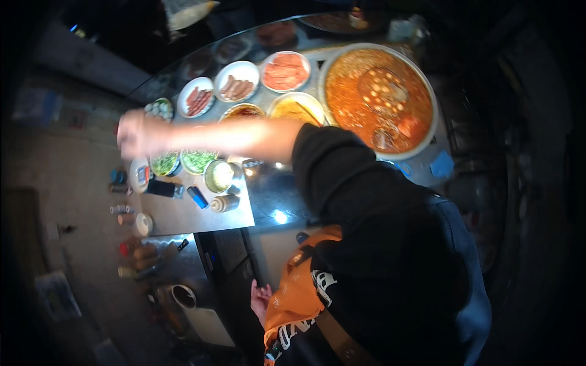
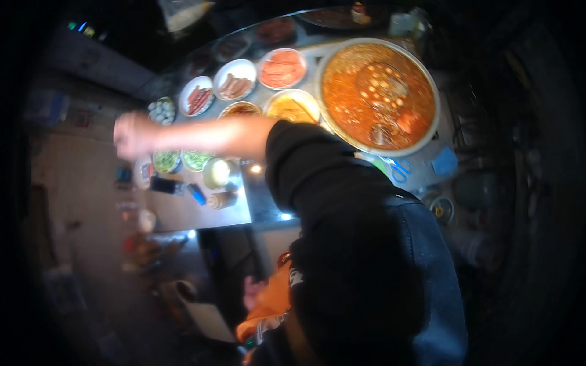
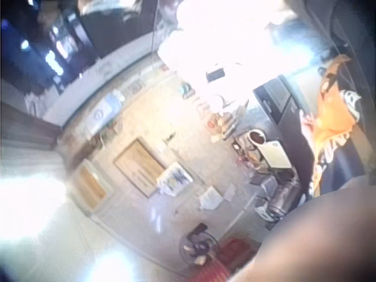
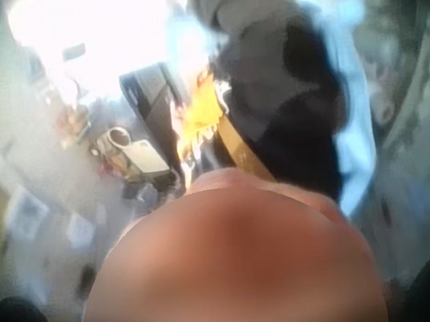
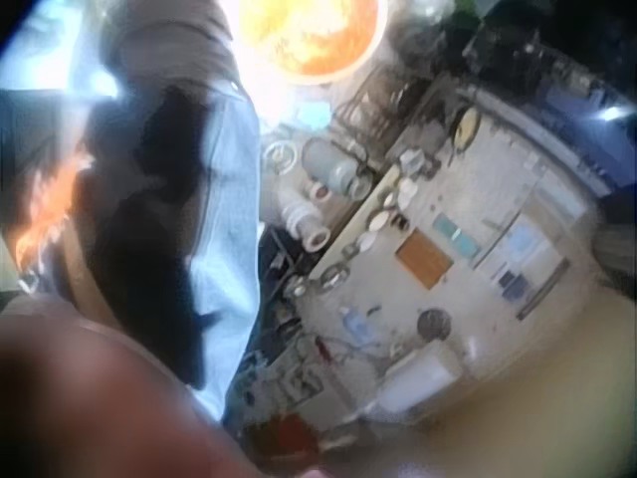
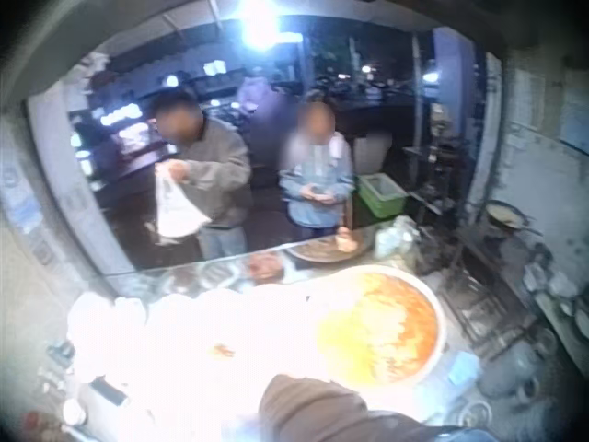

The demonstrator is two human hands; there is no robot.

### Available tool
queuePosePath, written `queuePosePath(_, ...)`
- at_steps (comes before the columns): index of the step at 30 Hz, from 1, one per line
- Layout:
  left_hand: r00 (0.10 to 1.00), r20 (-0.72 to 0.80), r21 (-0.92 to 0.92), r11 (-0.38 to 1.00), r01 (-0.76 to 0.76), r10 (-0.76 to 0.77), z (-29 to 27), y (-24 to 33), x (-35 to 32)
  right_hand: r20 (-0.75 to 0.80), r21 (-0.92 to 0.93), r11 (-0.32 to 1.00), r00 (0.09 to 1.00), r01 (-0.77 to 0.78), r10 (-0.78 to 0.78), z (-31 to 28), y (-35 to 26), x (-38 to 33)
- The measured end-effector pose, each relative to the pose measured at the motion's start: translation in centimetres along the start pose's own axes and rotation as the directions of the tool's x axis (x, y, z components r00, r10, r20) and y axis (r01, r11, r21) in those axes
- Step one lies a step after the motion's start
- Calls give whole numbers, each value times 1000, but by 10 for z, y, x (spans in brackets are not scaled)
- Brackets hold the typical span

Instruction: The person assembles a street food wrap by placing a flatbread on a board, adding cooked meat, vegetables, and sauces, then rolling it into a cone and handing it to a customer. The process is repeated for a second wrap.

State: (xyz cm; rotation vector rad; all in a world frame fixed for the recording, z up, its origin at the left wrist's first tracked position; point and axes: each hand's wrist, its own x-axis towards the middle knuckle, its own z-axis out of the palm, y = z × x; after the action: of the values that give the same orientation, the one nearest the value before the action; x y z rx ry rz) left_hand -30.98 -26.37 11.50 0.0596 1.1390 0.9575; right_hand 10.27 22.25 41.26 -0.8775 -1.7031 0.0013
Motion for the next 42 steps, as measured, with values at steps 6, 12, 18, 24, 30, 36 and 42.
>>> queuePosePath(6, 656, 754, -174, 947, 272, -49, 189, 46, 75, 394, 244, 970, 914, 1, -100, 3, -169, -226)
queuePosePath(12, 603, 557, 431, 819, 379, -572, 221, 38, 31, 367, -271, 812, 725, -517, 583, -49, -198, -415)
queuePosePath(18, 179, 452, 779, 484, 398, -874, 168, 47, 103, -247, -507, -24, 118, -862, 962, -50, -371, -606)
queuePosePath(24, 656, -104, 947, 128, 296, -747, 132, -1, 134, -261, 50, -586, -577, -809, 774, 40, -602, -723)
queuePosePath(30, 571, -71, 997, -43, 62, -818, 151, -94, 104, -432, 273, -655, -699, -704, 570, 112, -691, -771)
queuePosePath(36, 492, 3, 988, -74, -137, -871, 161, -181, 34, -629, 458, -549, -691, -699, 356, 91, -744, -794)
queuePosePath(42, 534, 46, 951, -127, -283, -844, 134, -209, -32, -829, 506, -466, -558, -726, -32, -38, -872, -840)
